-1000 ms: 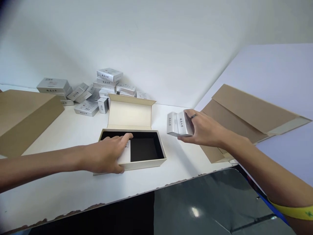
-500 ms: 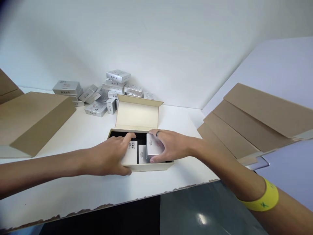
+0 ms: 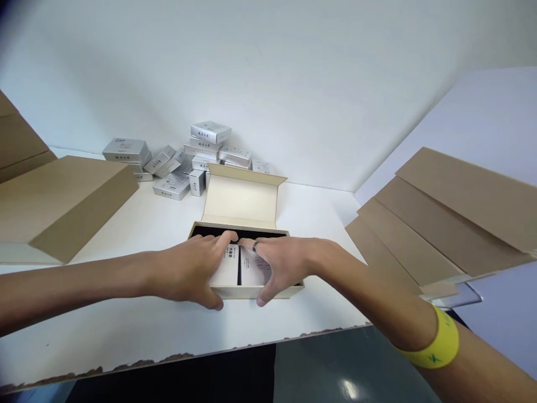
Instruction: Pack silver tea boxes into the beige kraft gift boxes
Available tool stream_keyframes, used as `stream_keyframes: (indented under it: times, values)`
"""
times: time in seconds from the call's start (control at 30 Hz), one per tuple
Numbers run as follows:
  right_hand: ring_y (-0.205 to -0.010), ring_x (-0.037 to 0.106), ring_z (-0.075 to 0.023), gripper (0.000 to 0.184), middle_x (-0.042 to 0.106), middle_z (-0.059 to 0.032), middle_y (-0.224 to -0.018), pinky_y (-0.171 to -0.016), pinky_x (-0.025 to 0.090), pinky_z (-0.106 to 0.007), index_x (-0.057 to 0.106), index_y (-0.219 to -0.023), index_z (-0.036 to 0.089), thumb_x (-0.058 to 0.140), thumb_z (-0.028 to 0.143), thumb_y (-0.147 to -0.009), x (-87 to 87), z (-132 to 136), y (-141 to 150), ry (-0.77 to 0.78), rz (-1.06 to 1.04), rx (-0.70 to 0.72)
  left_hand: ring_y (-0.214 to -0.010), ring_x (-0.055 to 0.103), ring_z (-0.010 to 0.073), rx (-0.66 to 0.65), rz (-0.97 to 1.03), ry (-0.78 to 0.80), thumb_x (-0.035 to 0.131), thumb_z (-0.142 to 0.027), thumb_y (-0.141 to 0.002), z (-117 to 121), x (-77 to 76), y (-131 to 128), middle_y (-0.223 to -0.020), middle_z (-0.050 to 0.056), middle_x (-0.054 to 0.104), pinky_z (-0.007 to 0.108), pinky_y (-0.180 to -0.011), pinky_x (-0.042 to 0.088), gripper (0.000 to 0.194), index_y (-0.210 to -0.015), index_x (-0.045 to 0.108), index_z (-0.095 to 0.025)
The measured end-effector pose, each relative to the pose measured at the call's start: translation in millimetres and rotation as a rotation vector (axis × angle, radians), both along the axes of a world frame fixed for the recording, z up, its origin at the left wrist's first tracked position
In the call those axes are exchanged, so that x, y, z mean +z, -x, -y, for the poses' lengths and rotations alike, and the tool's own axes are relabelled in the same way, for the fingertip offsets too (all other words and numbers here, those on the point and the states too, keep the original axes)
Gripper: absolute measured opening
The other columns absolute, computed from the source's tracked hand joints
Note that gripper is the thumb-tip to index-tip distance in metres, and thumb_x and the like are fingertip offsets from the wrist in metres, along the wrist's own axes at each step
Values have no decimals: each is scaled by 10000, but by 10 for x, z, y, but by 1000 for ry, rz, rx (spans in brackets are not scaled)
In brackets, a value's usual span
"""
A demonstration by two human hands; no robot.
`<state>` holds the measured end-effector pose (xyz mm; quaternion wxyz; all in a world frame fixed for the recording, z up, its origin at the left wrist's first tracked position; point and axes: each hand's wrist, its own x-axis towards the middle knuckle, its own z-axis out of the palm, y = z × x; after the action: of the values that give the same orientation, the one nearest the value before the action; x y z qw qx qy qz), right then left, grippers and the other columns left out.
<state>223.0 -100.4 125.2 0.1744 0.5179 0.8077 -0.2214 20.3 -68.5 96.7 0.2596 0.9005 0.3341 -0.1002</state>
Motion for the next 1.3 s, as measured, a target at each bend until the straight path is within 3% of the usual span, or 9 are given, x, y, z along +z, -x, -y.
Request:
stream_keyframes:
  times: [0.17, 0.3, 0.43, 0.53, 0.67, 0.87, 1.1, 1.3]
  values:
    - [-895, 645, -324, 1052, 655, -95, -1058, -706, 539, -430, 306, -1555, 194, 741, 638, -708, -28, 11, 56, 69, 105, -21, -1028, 594, 350, -19, -27, -18, 819, -415, -631, 16, 8, -31, -1129, 151, 628, 488, -882, 491, 814, -1274, 408, -133]
    - [-923, 629, -352, 1127, 656, -127, -1065, -795, 530, -512, 162, -1607, 158, 625, 744, -763, -37, 47, 33, 47, 171, -14, -1031, 598, 337, -10, -20, -42, 807, -364, -635, 23, -13, -32, -1139, 130, 627, 484, -894, 492, 740, -1235, 427, -157]
    - [-1181, 554, -406, 1149, 580, -207, -1331, -1004, 457, -572, 108, -1602, 91, 622, 740, -806, -36, 110, 70, -37, 289, 67, -1074, 594, 337, -13, -34, -47, 837, -309, -609, 22, -8, -40, -1193, 137, 614, 479, -922, 490, 807, -1273, 401, -163]
    - [-1296, 475, -396, 1010, 471, -230, -1457, -1073, 420, -553, 239, -1578, 72, 666, 641, -861, -44, 169, 135, -136, 376, 188, -1087, 591, 342, -24, -48, -46, 859, -306, -597, 15, -6, -56, -1214, 146, 607, 487, -922, 496, 846, -1290, 398, -155]
    - [-1083, 590, -351, 575, 601, -165, -1156, -874, 531, -515, 547, -1396, 218, 683, 501, -914, -44, 198, 164, -179, 423, 342, -1094, 590, 339, -45, -49, -56, 876, -327, -592, -1, -11, -68, -1215, 142, 607, 493, -930, 504, 844, -1279, 418, -151]
    - [-855, 622, -292, 512, 538, -145, -1119, -728, 528, -435, 620, -1296, 229, 727, 422, -835, -7, 103, 196, -28, 366, 254, -1020, 618, 388, -66, -84, -66, 906, -343, -530, -21, -10, -115, -1170, 180, 611, 504, -840, 543, 989, -1354, 406, -117]
    - [-858, 555, -279, 317, 508, -98, -936, -692, 477, -365, 674, -923, 178, 722, 391, -693, -128, 149, 116, -120, 221, 261, -1062, 618, 408, -57, -8, -128, 811, -424, -599, 41, -86, -123, -1193, 214, 619, 536, -919, 529, 950, -1409, 422, -115]
    - [-889, 518, -281, 305, 452, -68, -894, -708, 476, -366, 645, -882, 193, 703, 379, -648, -255, 234, -54, -143, 94, 248, -1142, 604, 435, -40, 7, -142, 780, -505, -611, 170, -204, -154, -1292, 253, 590, 557, -970, 519, 1077, -1501, 320, -108]
